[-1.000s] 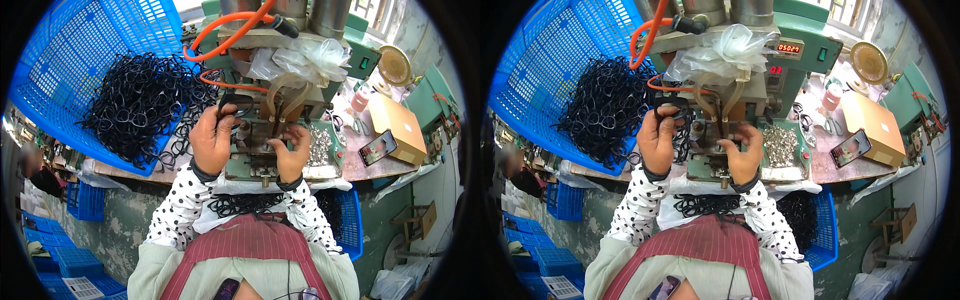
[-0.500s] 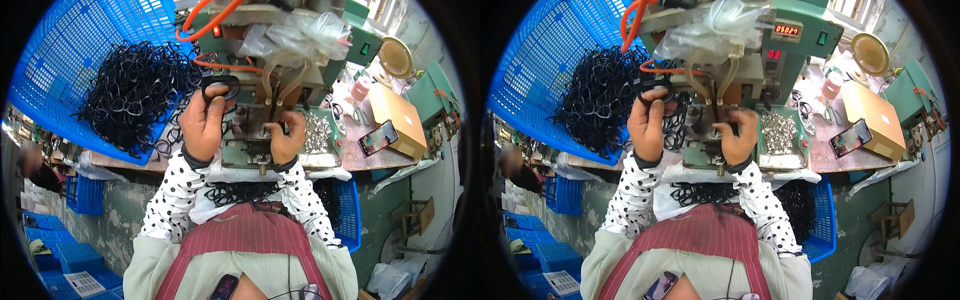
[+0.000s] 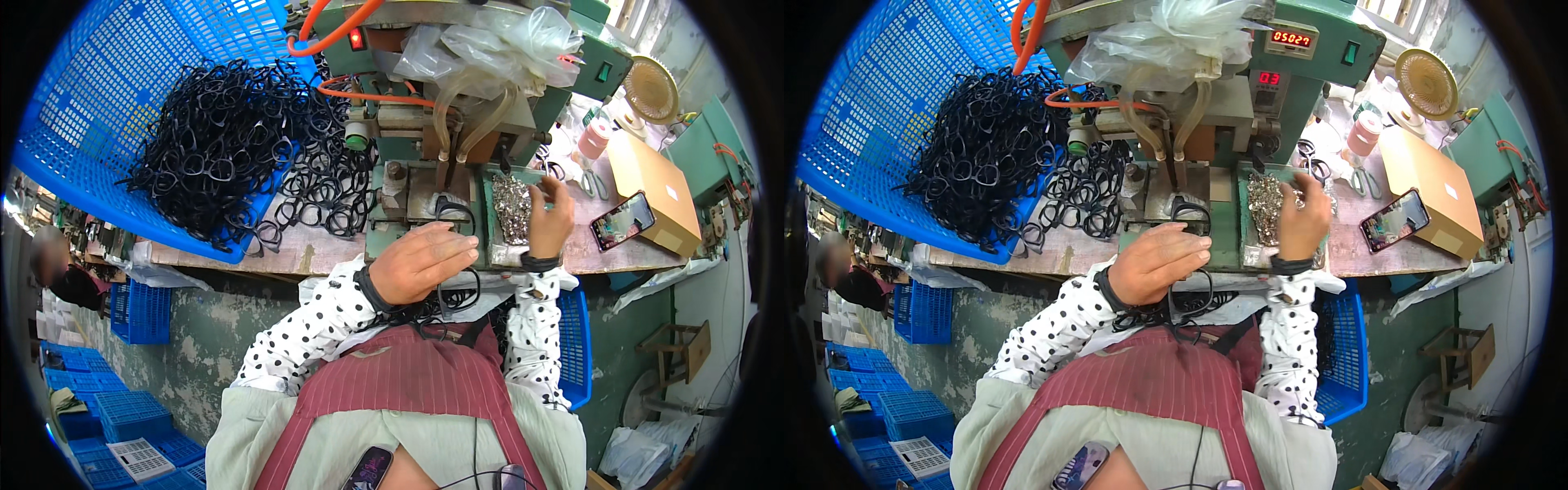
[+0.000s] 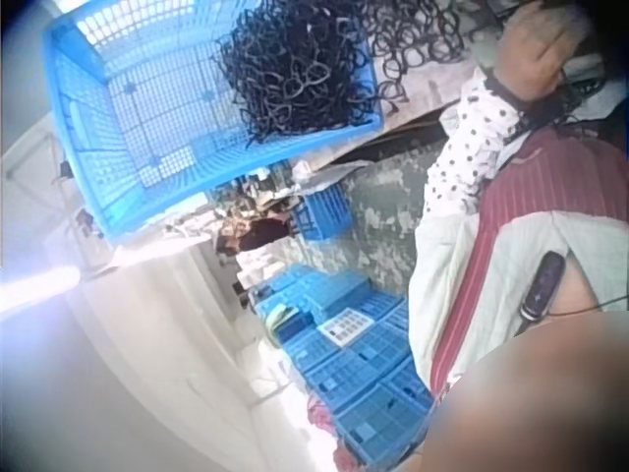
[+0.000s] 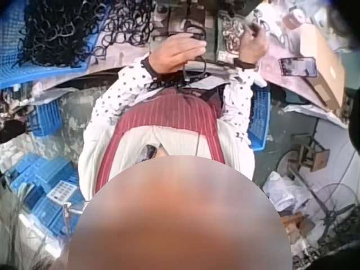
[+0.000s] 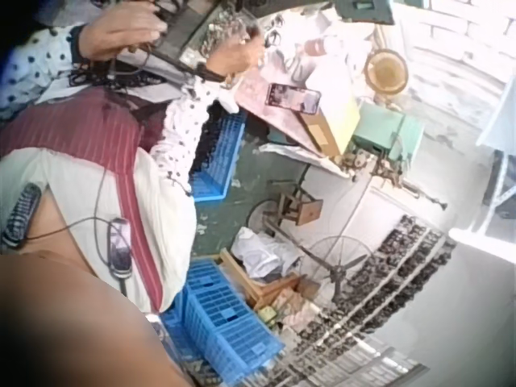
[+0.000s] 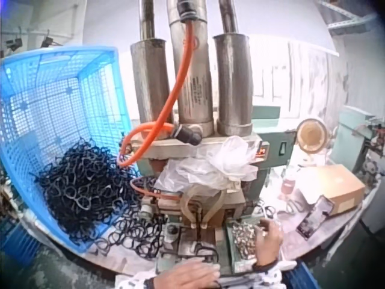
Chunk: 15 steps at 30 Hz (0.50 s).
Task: The person repeatedly picks up black eyeglass frames from a blue basket, places them into a press machine, and adds small metal components from a tray. The person operates the machine to attach the components to the frames and then removes the assembled glasses.
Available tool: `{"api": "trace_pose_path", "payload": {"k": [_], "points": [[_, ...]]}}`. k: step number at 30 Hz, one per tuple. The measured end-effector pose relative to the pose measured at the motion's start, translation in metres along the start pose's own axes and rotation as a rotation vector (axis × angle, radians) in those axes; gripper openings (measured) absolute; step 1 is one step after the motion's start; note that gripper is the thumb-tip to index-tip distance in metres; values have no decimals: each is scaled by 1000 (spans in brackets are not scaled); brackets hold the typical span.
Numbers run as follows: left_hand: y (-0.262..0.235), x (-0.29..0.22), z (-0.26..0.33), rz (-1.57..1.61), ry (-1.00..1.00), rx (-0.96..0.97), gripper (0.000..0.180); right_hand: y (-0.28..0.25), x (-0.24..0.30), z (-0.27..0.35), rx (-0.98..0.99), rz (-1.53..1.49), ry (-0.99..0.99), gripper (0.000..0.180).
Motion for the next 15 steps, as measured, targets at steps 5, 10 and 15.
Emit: {"api": "trace_pose_path", "payload": {"k": [5, 10, 15], "points": [[-5, 4, 1, 71, 2, 39, 46, -19, -52, 5, 415, 117, 52, 27], [-4, 4, 1, 85, -2, 4, 42, 0, -47, 35, 294, 520, -186, 23], [1, 0, 4, 17, -38, -22, 42, 14, -50, 21, 174, -56, -18, 9]]}}
Point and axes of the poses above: each hand's wrist, its own z-axis away from the middle knuckle, its own y-axis out of the palm, x = y × z, the point moved 1 cm from there along -z, towards the middle knuckle, and after that the axes turned 15 degrees about z, right-handed, at the moved point
